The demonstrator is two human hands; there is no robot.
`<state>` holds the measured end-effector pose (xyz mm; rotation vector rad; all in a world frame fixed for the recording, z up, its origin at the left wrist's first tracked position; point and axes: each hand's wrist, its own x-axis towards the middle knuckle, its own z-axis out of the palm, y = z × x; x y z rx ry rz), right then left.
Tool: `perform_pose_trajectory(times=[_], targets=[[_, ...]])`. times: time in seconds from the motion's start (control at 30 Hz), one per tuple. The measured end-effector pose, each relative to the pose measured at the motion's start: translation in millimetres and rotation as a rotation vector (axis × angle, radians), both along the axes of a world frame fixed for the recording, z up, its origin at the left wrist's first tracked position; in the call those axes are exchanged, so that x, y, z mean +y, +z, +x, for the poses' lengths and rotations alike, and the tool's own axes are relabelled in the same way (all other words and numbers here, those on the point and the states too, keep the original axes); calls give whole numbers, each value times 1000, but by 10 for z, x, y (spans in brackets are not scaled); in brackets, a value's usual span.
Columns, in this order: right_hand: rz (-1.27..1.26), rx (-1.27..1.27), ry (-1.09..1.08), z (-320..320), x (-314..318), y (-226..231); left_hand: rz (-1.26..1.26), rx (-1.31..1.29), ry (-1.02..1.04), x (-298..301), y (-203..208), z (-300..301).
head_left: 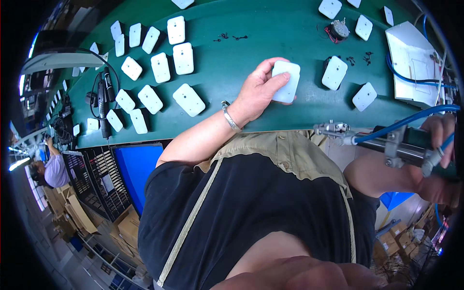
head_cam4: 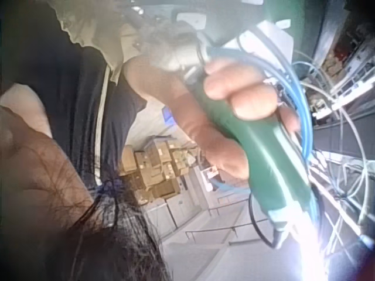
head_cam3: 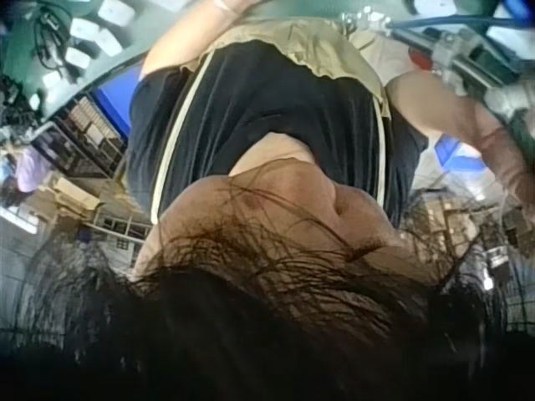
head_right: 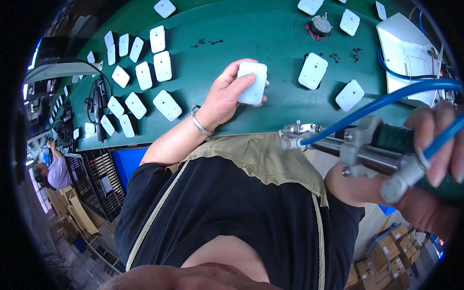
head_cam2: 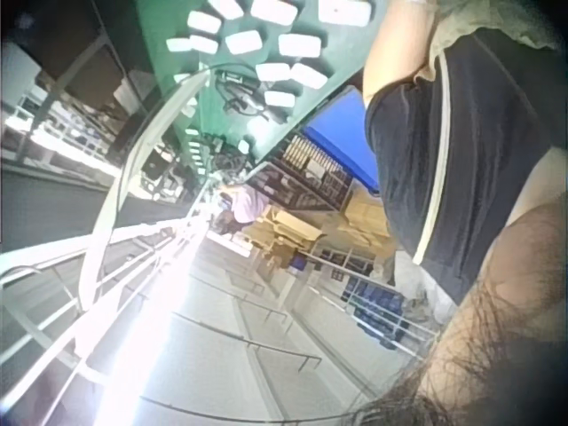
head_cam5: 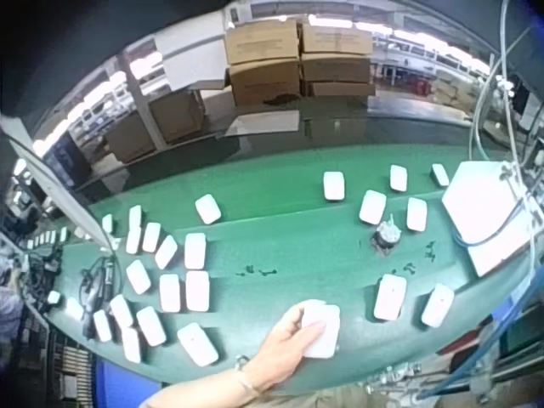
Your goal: Assembling small plastic electronic housings using a pneumatic screwdriver on a factory assembly line.
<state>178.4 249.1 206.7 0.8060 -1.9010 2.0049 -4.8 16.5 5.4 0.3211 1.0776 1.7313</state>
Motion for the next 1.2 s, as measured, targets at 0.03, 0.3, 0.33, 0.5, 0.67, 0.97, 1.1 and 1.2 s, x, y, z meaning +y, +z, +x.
perform_pose_trajectory(times=[0.03,0.3,0.33,0.5,0.67,0.97,1.1,1.2], targets=[[0,13,8,-63,-28,-48,0,13,8,24,2,-13],[-239,208,-101,-237,-129,-263,-181,546,289,605,134,-1052],[-249,224,-103,-269,-116,-318,-231,790,398,710,-21,-1397],[-340,296,-254,-305,-264,-310,-674,1156,478,1147,-395,-2262],[-288,289,-302,-224,-132,-320,-1119,1334,172,1367,-68,-2241],[-298,209,-392,-301,-106,-356,-719,1362,92,2104,-80,-2125],[-404,304,-572,-343,-272,-383,-590,1374,-205,2413,-552,-2560],[-431,257,-564,-358,-244,-397,-444,1197,-141,2414,-590,-2480]])
